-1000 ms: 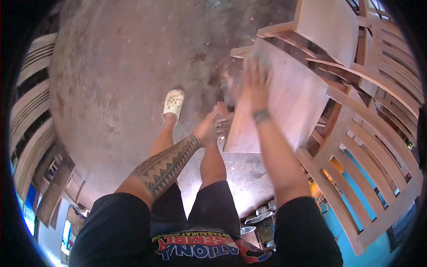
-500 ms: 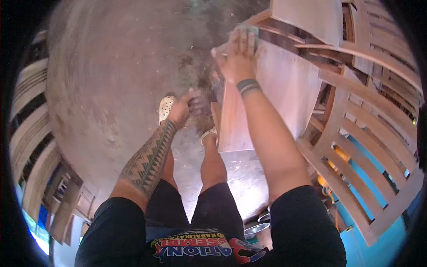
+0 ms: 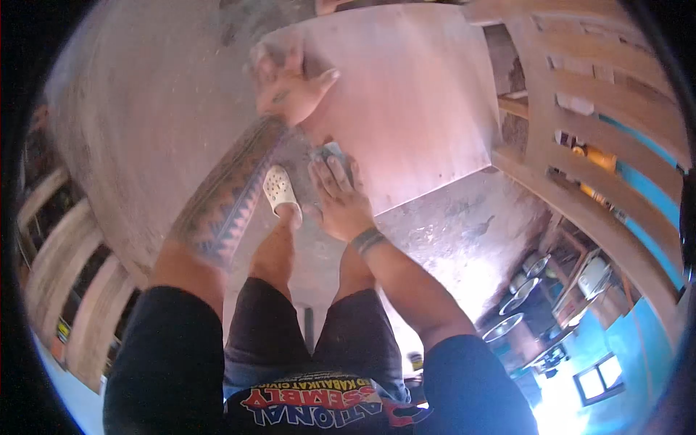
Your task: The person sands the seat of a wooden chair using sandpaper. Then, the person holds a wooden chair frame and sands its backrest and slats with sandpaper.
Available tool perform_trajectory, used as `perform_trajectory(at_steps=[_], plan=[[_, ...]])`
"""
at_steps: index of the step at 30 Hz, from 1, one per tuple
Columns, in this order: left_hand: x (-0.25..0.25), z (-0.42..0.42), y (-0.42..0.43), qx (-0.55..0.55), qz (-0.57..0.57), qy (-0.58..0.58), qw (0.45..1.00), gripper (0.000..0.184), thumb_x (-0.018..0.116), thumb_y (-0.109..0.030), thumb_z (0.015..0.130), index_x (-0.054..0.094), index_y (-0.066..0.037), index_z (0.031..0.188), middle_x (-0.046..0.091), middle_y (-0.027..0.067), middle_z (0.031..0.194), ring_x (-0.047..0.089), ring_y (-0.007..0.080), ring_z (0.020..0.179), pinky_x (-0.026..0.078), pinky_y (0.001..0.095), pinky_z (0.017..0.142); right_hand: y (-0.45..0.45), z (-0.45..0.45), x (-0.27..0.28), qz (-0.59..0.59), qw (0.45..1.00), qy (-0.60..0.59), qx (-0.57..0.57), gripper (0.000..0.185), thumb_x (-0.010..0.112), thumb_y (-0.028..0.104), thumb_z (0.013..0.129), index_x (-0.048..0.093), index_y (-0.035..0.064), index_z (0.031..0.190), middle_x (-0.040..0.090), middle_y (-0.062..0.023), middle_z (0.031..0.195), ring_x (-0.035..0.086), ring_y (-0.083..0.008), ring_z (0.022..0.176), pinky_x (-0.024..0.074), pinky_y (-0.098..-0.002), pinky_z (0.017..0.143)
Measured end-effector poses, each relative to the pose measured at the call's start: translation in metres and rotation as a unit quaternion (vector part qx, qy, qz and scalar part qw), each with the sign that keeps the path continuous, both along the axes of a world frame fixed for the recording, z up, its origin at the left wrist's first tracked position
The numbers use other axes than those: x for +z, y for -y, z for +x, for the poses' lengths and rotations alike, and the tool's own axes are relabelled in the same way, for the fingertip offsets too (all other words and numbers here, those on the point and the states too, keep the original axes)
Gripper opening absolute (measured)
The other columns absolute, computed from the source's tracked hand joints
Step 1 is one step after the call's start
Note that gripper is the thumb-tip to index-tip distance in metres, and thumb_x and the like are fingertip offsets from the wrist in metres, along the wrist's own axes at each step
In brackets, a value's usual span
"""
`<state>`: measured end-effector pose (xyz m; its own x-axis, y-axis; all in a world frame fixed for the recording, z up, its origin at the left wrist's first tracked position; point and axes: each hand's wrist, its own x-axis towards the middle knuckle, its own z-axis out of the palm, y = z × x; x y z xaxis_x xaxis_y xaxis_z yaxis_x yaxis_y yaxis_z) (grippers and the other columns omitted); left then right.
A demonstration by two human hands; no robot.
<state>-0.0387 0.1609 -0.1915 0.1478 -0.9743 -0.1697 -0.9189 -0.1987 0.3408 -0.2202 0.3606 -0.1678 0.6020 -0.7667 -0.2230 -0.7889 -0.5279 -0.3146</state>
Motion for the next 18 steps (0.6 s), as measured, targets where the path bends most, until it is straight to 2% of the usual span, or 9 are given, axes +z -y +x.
perform_trajectory(at_steps=[1,3,6,10,12,15,16,17,18], plan=[[0.005,-0.001,-0.004,-0.006,-0.002,0.037,0.999,0.109,0.06,-0.082,0.097,0.023,-0.017,0.177,0.022,0.0384,0.175,0.007,0.0565,0.166,0.011,0.0695,0.133,-0.011,-0.008,-0.004,-0.008,0.999,0.018,-0.025,0.086,0.064,0.059,0.099,0.05,0.0065,0.166,0.028,-0.0114,0.181,0.018,-0.0371,0.169,0.0109,-0.0678,0.135],[-0.008,0.002,-0.006,-0.058,-0.055,0.087,0.993,0.107,0.058,-0.082,0.098,0.024,-0.017,0.177,0.021,0.0362,0.177,0.009,0.0548,0.167,0.01,0.0693,0.133,-0.053,-0.024,0.002,-0.008,0.996,0.048,-0.078,0.086,0.062,0.06,0.1,0.05,0.0054,0.166,0.026,-0.0104,0.183,0.016,-0.036,0.17,0.009,-0.0662,0.135],[0.005,0.002,-0.001,-0.135,-0.091,0.07,0.984,0.104,0.056,-0.081,0.1,0.025,-0.018,0.176,0.021,0.0324,0.179,0.013,0.0511,0.168,0.009,0.0688,0.133,-0.061,-0.06,0.031,0.113,0.987,-0.062,-0.1,0.092,0.06,0.065,0.1,0.046,0.005,0.168,0.033,-0.0122,0.18,0.021,-0.0354,0.169,0.0069,-0.0662,0.135],[0.002,-0.048,0.002,-0.149,-0.098,0.088,0.98,0.103,0.055,-0.082,0.099,0.026,-0.019,0.176,0.022,0.0274,0.18,0.017,0.0457,0.168,0.009,0.0678,0.134,0.052,-0.136,-0.002,-0.13,0.958,-0.218,-0.135,0.103,0.059,0.068,0.099,0.034,0.0003,0.172,0.031,-0.0212,0.179,0.026,-0.0414,0.167,0.0082,-0.0681,0.135],[0.005,-0.051,0.003,-0.144,-0.084,0.099,0.981,0.104,0.055,-0.082,0.099,0.026,-0.019,0.176,0.023,0.0267,0.18,0.017,0.044,0.169,0.008,0.0673,0.134,0.124,-0.152,0.001,-0.127,0.946,0.009,-0.3,0.098,0.05,0.064,0.105,0.025,-0.0013,0.174,0.027,-0.0256,0.18,0.02,-0.0443,0.168,0.006,-0.0713,0.134],[0.006,-0.046,0.007,-0.143,-0.091,0.088,0.982,0.104,0.054,-0.083,0.098,0.027,-0.02,0.176,0.023,0.0256,0.181,0.018,0.0427,0.169,0.008,0.0665,0.134,0.09,-0.118,-0.014,-0.134,0.948,-0.021,-0.288,0.091,0.044,0.055,0.109,0.021,-0.0035,0.175,0.025,-0.0267,0.181,0.017,-0.0474,0.168,0.0045,-0.0722,0.134],[0.006,-0.047,0.005,-0.144,-0.094,0.079,0.982,0.104,0.054,-0.084,0.098,0.027,-0.02,0.176,0.023,0.0252,0.181,0.018,0.0425,0.169,0.008,0.0662,0.134,0.049,-0.103,0.003,-0.052,0.944,-0.293,-0.14,0.087,0.045,0.049,0.108,0.024,-0.005,0.174,0.024,-0.0274,0.181,0.014,-0.0482,0.169,0.0047,-0.0719,0.134],[0.003,-0.05,0.004,-0.143,-0.095,0.081,0.982,0.104,0.053,-0.083,0.099,0.027,-0.02,0.176,0.024,0.0247,0.181,0.017,0.0419,0.169,0.008,0.0657,0.134,0.01,-0.091,0.023,-0.015,0.95,-0.3,-0.081,0.087,0.048,0.046,0.106,0.026,-0.0054,0.173,0.024,-0.0255,0.181,0.014,-0.0456,0.17,0.0055,-0.071,0.134],[0.004,-0.05,0.004,-0.142,-0.094,0.085,0.982,0.103,0.053,-0.083,0.099,0.027,-0.021,0.176,0.024,0.0242,0.181,0.017,0.0414,0.169,0.008,0.0653,0.135,-0.035,-0.094,0.019,0.027,0.982,-0.151,-0.109,0.088,0.05,0.048,0.105,0.028,-0.0035,0.173,0.025,-0.0238,0.181,0.014,-0.0441,0.17,0.0063,-0.0698,0.135]])
